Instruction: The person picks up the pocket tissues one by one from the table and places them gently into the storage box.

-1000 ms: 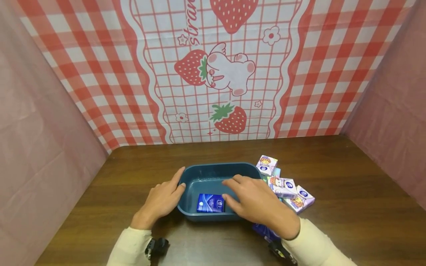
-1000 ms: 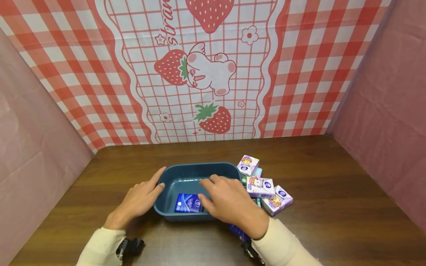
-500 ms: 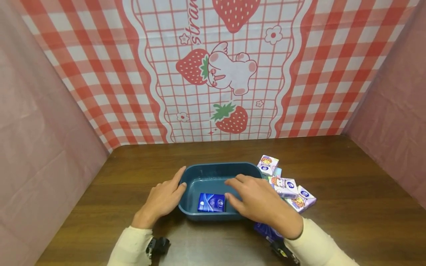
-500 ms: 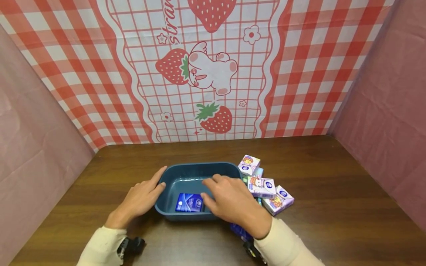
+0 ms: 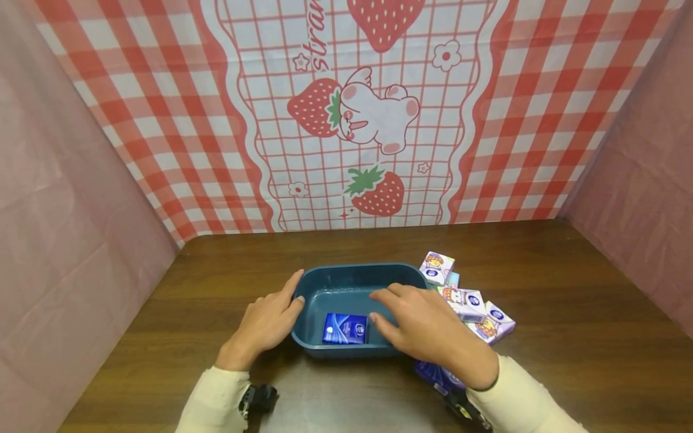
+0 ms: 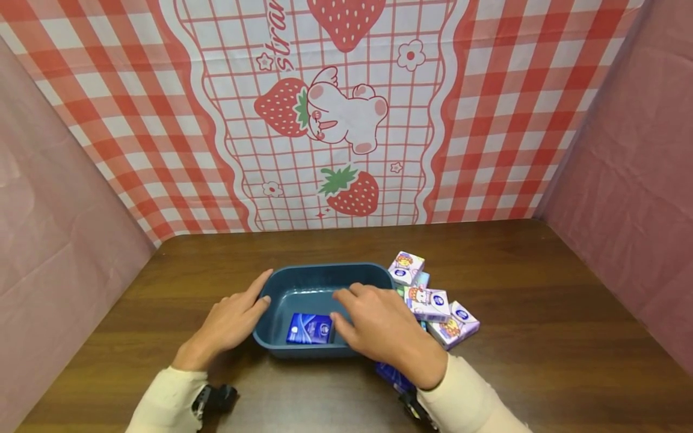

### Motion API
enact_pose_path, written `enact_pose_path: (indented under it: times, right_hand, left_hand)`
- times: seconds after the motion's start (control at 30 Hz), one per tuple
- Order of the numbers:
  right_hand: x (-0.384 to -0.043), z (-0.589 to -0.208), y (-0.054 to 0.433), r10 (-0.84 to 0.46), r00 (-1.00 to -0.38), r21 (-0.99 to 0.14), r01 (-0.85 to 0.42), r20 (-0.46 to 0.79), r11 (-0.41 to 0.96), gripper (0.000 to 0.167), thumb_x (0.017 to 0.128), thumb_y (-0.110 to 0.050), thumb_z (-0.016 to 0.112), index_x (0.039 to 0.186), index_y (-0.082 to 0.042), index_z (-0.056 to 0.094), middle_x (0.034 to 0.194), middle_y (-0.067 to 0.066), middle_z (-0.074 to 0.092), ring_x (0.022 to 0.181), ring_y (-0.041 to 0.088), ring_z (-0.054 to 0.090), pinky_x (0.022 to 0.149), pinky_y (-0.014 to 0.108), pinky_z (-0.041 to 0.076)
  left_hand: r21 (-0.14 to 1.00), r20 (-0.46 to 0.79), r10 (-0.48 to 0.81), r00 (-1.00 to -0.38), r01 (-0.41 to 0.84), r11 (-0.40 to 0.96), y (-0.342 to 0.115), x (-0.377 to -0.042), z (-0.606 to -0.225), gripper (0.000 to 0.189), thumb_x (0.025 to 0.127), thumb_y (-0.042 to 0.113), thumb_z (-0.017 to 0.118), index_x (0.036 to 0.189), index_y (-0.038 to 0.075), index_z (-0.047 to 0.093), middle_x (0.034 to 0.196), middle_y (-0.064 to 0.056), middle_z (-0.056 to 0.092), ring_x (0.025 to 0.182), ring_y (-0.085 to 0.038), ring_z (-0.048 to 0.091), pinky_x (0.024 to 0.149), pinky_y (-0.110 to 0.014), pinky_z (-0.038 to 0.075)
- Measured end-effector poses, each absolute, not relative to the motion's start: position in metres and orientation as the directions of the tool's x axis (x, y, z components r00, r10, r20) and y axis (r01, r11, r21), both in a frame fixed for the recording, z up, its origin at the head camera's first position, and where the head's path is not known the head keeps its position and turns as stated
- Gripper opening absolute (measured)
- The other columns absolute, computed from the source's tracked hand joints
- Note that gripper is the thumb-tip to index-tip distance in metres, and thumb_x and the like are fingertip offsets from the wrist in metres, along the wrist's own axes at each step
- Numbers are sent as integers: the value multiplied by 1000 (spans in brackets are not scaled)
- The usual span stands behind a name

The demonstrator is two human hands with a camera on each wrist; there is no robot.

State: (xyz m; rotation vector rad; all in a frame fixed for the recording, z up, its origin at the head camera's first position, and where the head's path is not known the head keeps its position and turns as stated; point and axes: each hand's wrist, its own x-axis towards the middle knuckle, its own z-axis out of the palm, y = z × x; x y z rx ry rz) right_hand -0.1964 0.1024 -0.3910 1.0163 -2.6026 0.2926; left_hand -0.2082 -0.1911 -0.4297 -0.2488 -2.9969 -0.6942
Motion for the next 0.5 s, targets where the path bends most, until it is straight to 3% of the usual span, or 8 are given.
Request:
enact_pose_path:
  times: [0.5]
  right_hand:
    - [-198, -387, 106, -603, -699, -58, -670, 385, 740, 36, 93, -41, 66, 118, -16, 73, 99, -3, 69, 74, 9, 61, 55, 24, 48]
  left_hand:
    - [429, 91, 144, -985, 170, 887, -192, -209, -430, 59, 104, 36, 44, 160, 22, 29, 139, -13, 60, 115, -36, 63, 94, -60, 46]
